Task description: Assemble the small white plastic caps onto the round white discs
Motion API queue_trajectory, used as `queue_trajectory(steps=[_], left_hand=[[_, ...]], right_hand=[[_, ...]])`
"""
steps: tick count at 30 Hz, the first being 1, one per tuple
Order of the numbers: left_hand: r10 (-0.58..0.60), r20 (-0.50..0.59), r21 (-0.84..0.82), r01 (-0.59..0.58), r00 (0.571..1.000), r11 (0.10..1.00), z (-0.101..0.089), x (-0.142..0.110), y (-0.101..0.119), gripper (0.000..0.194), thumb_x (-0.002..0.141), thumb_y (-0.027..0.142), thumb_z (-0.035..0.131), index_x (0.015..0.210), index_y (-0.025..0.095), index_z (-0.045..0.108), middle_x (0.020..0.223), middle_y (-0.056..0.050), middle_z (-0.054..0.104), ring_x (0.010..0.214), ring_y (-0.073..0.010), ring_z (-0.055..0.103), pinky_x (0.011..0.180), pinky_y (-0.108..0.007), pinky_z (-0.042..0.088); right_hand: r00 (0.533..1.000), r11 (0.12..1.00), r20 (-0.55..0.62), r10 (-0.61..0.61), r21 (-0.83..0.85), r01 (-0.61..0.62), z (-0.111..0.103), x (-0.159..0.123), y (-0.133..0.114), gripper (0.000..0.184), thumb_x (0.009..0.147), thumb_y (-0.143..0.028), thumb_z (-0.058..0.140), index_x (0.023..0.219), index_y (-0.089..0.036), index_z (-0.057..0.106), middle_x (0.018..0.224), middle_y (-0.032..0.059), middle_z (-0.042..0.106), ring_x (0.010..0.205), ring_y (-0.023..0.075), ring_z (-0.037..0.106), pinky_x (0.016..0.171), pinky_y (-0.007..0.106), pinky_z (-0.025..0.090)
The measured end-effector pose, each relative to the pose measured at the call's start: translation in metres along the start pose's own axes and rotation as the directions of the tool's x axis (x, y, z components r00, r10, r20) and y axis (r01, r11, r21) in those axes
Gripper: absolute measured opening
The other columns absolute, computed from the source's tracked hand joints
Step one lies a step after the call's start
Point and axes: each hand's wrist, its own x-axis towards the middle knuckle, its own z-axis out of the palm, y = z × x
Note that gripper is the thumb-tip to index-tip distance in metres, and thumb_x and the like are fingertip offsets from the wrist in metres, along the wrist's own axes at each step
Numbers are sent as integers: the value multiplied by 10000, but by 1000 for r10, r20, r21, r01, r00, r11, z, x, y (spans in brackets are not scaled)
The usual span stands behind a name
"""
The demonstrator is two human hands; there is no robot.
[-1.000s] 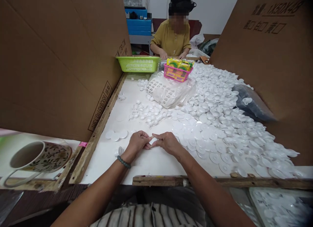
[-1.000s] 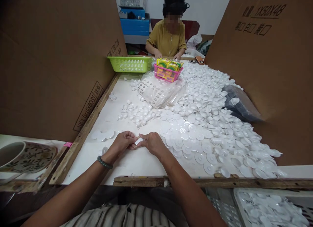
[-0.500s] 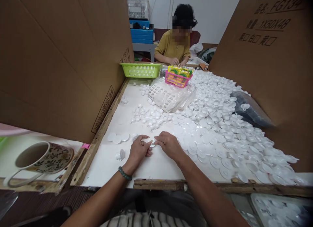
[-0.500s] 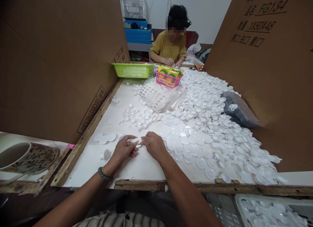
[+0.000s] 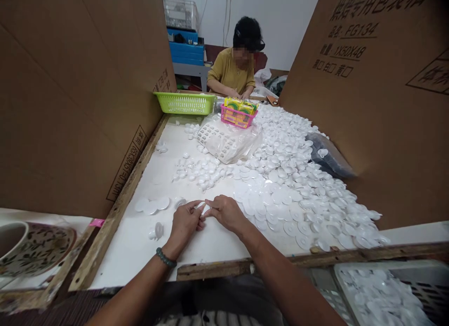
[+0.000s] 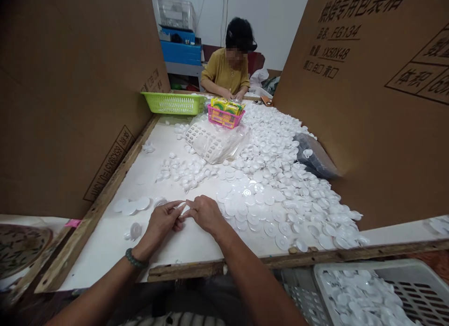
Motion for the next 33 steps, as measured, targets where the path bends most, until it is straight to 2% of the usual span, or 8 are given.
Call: queue_trajectory(steps=[3, 6, 8, 12, 21, 26, 29, 33], left_hand=[[177, -93, 392, -127, 980, 911, -12, -8, 2, 374, 835, 430, 445, 1039, 175, 629, 617, -22, 611, 560, -170, 589, 584, -301, 475], [422, -174, 740, -164, 890, 652, -20, -18, 4, 388, 867, 386, 412, 1145, 168, 573, 793, -75, 626, 742, -219, 590, 679, -338, 452], [558, -114, 840, -220, 822, 495, -20, -22, 4, 402, 871, 365, 418, 1204, 168, 526, 953, -111, 598, 839, -233, 559, 721, -349, 439], [653, 132, 863, -410, 746, 294, -12, -18, -2, 237, 852, 250, 473, 1033, 215, 622, 1097, -100, 553, 975, -247, 477, 781, -363, 409], [679, -48, 880, -290, 733, 376, -40, -1, -20, 209, 834, 176, 458, 926, 198, 645, 1037, -103, 594, 958, -275, 460, 796, -437, 407], [741, -72, 780, -425, 668, 459, -31, -4, -13, 274, 853, 207, 443, 1111, 169, 531, 1102, -112, 563, 1019, -249, 481, 875, -406, 416], [654, -55, 660, -464, 754, 591, -19, -7, -7, 284, 859, 229, 438, 1132, 166, 476, 1014, -89, 594, 937, -215, 547, 803, -347, 453], [513, -10, 564, -419, 858, 712, -8, -6, -1, 227, 814, 242, 507, 1034, 194, 484, 896, -47, 613, 832, -205, 587, 702, -315, 457]], right_hand=[[976, 987, -189, 112, -94, -131, -13, -3, 5, 306, 876, -428, 471, 902, -196, 669, 760, 38, 603, 763, 149, 506, 666, 253, 344], [873, 874, -366, 322, -239, -423, -24, -5, 16, 274, 872, -364, 488, 936, -150, 647, 870, 96, 601, 838, 213, 489, 705, 313, 339], [848, 813, -340, 406, -289, -505, -25, -5, 22, 201, 839, -289, 537, 933, -142, 636, 903, 107, 595, 840, 230, 481, 688, 321, 338], [914, 875, -160, 374, -265, -405, -18, -5, 23, 178, 844, -136, 467, 877, -172, 639, 876, 70, 596, 803, 193, 482, 658, 285, 351], [985, 991, -109, 131, 6, -131, -6, 5, 8, 191, 852, -167, 497, 987, -195, 629, 882, 54, 599, 829, 178, 520, 703, 281, 427], [986, 984, -127, -103, -156, 83, -13, 30, -4, 417, 869, -77, 389, 1242, -237, 486, 1158, 91, 549, 952, 206, 493, 762, 334, 404], [978, 953, -5, -208, -226, 201, -10, 43, -2, 329, 859, -69, 404, 1088, -216, 588, 1152, 84, 556, 934, 200, 484, 740, 325, 393], [992, 981, -70, -101, -175, 88, -7, 44, 15, 174, 856, -146, 476, 782, -163, 632, 971, 82, 590, 887, 182, 499, 694, 284, 405]])
